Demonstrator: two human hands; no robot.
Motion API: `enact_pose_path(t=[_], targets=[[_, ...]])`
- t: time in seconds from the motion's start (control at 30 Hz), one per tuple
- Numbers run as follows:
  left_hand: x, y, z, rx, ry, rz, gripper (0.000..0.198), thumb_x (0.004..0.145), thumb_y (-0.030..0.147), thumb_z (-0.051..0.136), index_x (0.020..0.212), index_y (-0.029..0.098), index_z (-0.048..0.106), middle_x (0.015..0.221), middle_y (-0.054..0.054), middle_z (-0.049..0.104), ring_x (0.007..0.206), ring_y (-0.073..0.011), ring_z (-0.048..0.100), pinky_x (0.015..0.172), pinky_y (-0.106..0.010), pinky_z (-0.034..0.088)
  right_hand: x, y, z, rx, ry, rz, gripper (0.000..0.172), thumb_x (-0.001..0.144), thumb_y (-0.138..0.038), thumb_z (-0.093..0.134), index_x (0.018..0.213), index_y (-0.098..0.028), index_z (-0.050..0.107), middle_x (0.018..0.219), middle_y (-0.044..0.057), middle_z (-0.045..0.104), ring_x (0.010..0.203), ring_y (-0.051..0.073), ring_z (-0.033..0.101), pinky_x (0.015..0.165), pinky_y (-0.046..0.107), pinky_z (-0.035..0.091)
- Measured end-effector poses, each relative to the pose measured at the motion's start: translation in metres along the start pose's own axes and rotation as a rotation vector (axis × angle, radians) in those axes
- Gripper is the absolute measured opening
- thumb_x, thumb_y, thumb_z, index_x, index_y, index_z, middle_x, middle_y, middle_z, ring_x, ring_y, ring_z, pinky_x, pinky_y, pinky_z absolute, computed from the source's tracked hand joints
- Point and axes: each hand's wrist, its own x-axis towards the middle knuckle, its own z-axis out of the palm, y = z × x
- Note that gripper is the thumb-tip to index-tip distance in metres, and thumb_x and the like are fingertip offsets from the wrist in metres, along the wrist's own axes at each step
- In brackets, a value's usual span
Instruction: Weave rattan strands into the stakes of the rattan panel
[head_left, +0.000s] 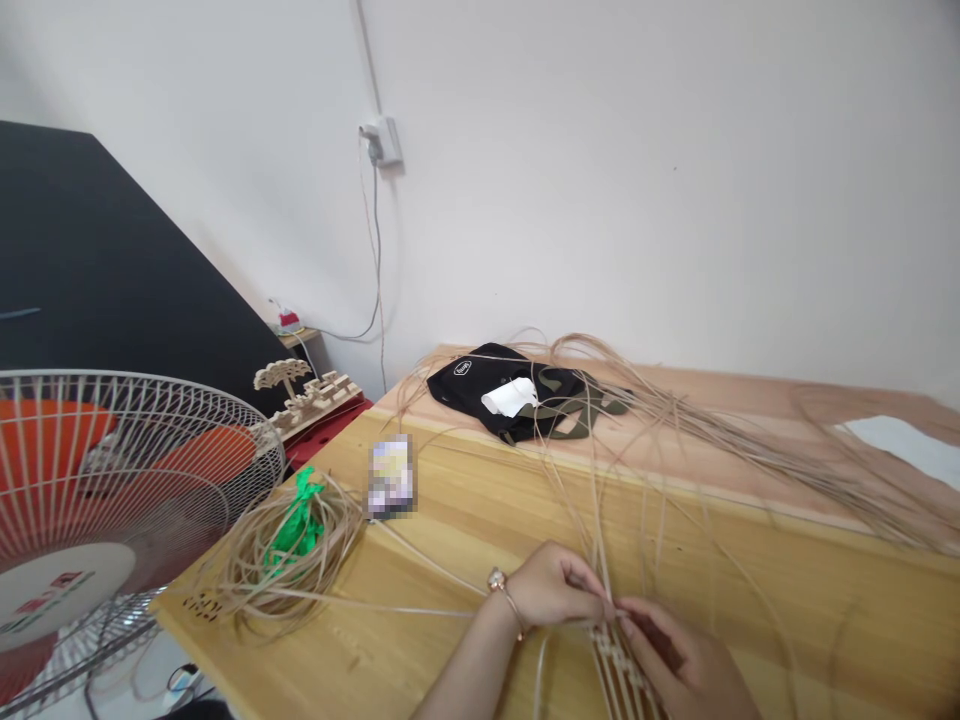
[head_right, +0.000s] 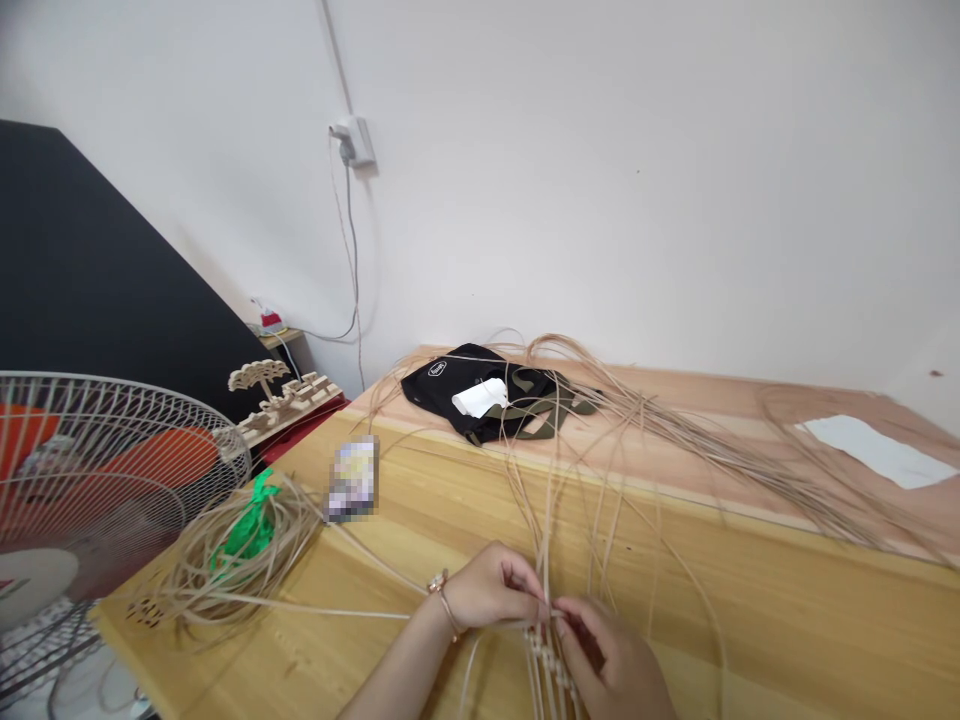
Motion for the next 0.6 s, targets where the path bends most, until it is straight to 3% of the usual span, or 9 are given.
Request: enact_pose_path(t=[0.6], targets=[[0.0019, -0.0028, 0.0003, 0.011, -0.003, -0.018, 0.037, 0.043, 0.034, 0.070, 0.068, 0.006, 0.066, 0.057, -0.004, 0.058, 0.049, -0.0069, 0.046, 0.051, -0.021, 0.035, -0.0013, -0.0026, -0.0031, 0.031, -0.034, 0.070, 0.024, 0.075, -0.038, 0.046, 0.085, -0.025, 0.063, 0.080, 0.000, 0.068, 0.072, 0.015, 0.064, 0.062, 0.019, 0.050]])
